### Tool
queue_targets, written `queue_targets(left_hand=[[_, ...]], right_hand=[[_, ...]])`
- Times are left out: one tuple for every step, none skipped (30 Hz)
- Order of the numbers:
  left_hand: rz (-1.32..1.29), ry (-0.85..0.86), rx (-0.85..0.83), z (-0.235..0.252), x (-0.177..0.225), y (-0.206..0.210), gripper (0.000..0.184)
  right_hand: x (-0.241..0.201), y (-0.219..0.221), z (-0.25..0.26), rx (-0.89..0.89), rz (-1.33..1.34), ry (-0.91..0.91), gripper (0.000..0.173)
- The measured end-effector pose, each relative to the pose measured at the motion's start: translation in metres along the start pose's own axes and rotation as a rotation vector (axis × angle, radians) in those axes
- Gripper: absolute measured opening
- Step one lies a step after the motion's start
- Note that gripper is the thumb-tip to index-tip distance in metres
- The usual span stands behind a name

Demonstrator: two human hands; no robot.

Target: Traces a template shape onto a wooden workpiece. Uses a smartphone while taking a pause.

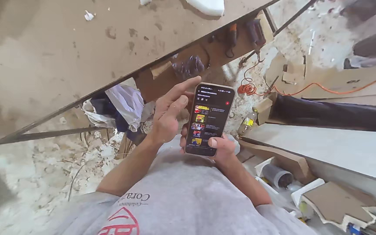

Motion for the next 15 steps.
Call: queue_targets(left_hand=[[-0.007, -0.002, 0.003, 0.0, 0.001, -0.001, 0.049], [-0.008, -0.004, 0.008, -0.001, 0.003, -0.003, 0.049], [-0.01, -0.008, 0.011, -0.001, 0.004, -0.004, 0.049], [-0.014, -0.007, 0.011, -0.002, 0.005, -0.006, 0.049], [-0.023, 0.008, 0.014, -0.001, 0.005, -0.008, 0.048], [-0.029, 0.029, 0.021, 0.001, 0.003, -0.01, 0.048], [-0.031, 0.036, 0.031, 0.002, 0.002, -0.012, 0.048], [-0.028, 0.034, 0.045, 0.002, 0.0, -0.013, 0.048], [-0.025, 0.026, 0.055, 0.0, -0.002, -0.015, 0.049], [-0.025, 0.027, 0.058, 0.001, -0.002, -0.017, 0.049], [-0.027, 0.029, 0.057, 0.003, -0.002, -0.02, 0.049], [-0.027, 0.024, 0.056, 0.003, -0.002, -0.022, 0.049], [-0.025, 0.019, 0.06, 0.002, -0.004, -0.024, 0.049], [-0.022, 0.014, 0.067, 0.001, -0.005, -0.025, 0.049], [-0.015, 0.009, 0.073, 0.001, -0.007, -0.026, 0.049]], right_hand=[[0.0, 0.001, 0.0, 0.01, -0.01, 0.008, 0.057], [-0.001, 0.002, 0.0, 0.012, -0.018, 0.021, 0.058], [-0.001, 0.004, -0.001, 0.007, -0.031, 0.031, 0.058], [-0.002, 0.005, 0.0, -0.003, -0.044, 0.035, 0.057], [-0.004, 0.006, 0.002, -0.016, -0.058, 0.036, 0.055], [-0.004, 0.006, 0.006, -0.033, -0.071, 0.036, 0.054], [-0.004, 0.007, 0.008, -0.04, -0.08, 0.035, 0.053], [-0.004, 0.006, 0.01, -0.03, -0.085, 0.037, 0.053], [-0.002, 0.008, 0.01, -0.023, -0.085, 0.042, 0.053], [-0.002, 0.01, 0.013, -0.028, -0.082, 0.047, 0.053], [-0.002, 0.011, 0.015, -0.032, -0.083, 0.052, 0.053], [-0.001, 0.012, 0.016, -0.036, -0.08, 0.058, 0.052], [0.0, 0.013, 0.017, -0.033, -0.075, 0.065, 0.052], [0.002, 0.012, 0.017, -0.026, -0.072, 0.07, 0.052], [0.004, 0.011, 0.017, -0.017, -0.067, 0.075, 0.051]])
Point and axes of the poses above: each hand's wrist, its own z-axis towards the middle knuckle, its own y-axis out of the palm, x = y × z, the point moved 4 cm from there along z, towards the middle knuckle, and after that the axes turned 13 degrees about x, right-handed, at the moved point
